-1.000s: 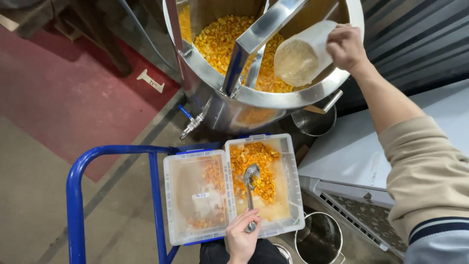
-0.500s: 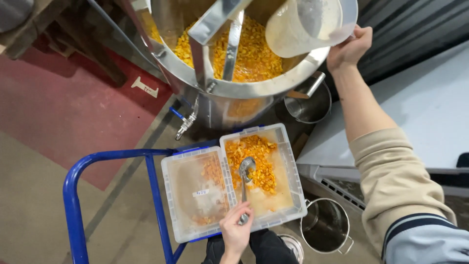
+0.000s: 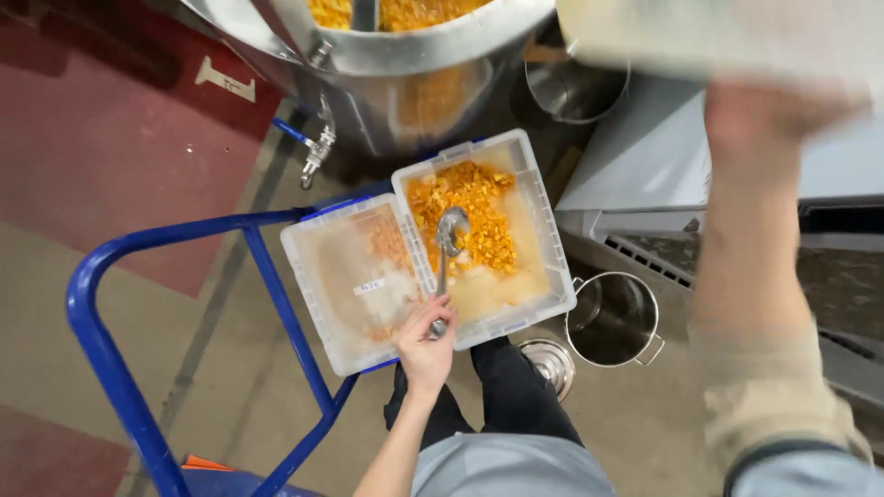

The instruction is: Scooping and portioning orange food ingredients from a large industrial mixer into plastic bins and smaller containers using a scoop and spoon.

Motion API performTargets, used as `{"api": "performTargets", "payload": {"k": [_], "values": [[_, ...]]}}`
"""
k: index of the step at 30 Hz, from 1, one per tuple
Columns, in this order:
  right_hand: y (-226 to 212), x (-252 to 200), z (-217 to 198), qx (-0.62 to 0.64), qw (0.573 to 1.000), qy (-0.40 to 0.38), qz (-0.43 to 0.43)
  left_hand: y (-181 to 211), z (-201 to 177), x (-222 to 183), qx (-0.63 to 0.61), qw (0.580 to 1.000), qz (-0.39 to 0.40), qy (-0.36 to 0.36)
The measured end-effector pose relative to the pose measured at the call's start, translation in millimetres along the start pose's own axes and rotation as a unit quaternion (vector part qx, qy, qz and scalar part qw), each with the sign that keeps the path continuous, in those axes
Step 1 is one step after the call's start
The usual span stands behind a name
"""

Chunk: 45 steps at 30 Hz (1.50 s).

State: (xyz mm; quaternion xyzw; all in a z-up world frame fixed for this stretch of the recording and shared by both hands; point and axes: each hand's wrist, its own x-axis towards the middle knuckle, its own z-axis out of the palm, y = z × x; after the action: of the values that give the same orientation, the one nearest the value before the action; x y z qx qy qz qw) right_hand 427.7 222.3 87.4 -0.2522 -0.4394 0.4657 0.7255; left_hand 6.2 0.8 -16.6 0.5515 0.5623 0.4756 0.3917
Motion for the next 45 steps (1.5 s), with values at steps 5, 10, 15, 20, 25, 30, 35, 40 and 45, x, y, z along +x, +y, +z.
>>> {"api": "performTargets", "payload": {"k": [5,10,15,20,25,30,35,40,45], "values": [[-19.3,-154.6,95.5,-0.058,0.956,0.277,0.072,2.9,-7.1,6.9,0.009,0.998,-0.056,-0.008],[126.7,-386.6,-17.4,-0.175,0.750,0.543,0.335,15.8,-14.4,14.4,0.048,0.997,0.012,-0.053],[235.1,-425.7,-9.9,-0.297,0.655,0.444,0.534,26.1,-19.9,22.0,0.080,0.991,0.063,-0.089],[313.6,-462.8,-54.7,-0.116,0.509,0.654,0.548,28.0,-23.5,20.3,0.097,0.989,0.055,-0.095],[355.3,-495.3,-106.9,-0.020,0.386,0.686,0.617,25.2,-14.7,22.2,0.088,0.991,0.047,-0.084],[377.1,-506.6,-143.3,-0.063,0.332,0.769,0.543,32.2,-8.3,23.4,0.078,0.994,0.035,-0.072],[370.3,-451.1,-105.4,-0.149,0.489,0.685,0.519,29.7,-9.4,25.8,0.109,0.991,0.036,-0.074],[362.2,-408.7,-84.6,-0.282,0.499,0.606,0.552,26.5,-23.1,23.9,0.167,0.979,-0.002,-0.114],[344.4,-369.4,-63.1,-0.436,0.533,0.450,0.569,16.0,-28.3,18.4,0.191,0.973,0.003,-0.129]]}}
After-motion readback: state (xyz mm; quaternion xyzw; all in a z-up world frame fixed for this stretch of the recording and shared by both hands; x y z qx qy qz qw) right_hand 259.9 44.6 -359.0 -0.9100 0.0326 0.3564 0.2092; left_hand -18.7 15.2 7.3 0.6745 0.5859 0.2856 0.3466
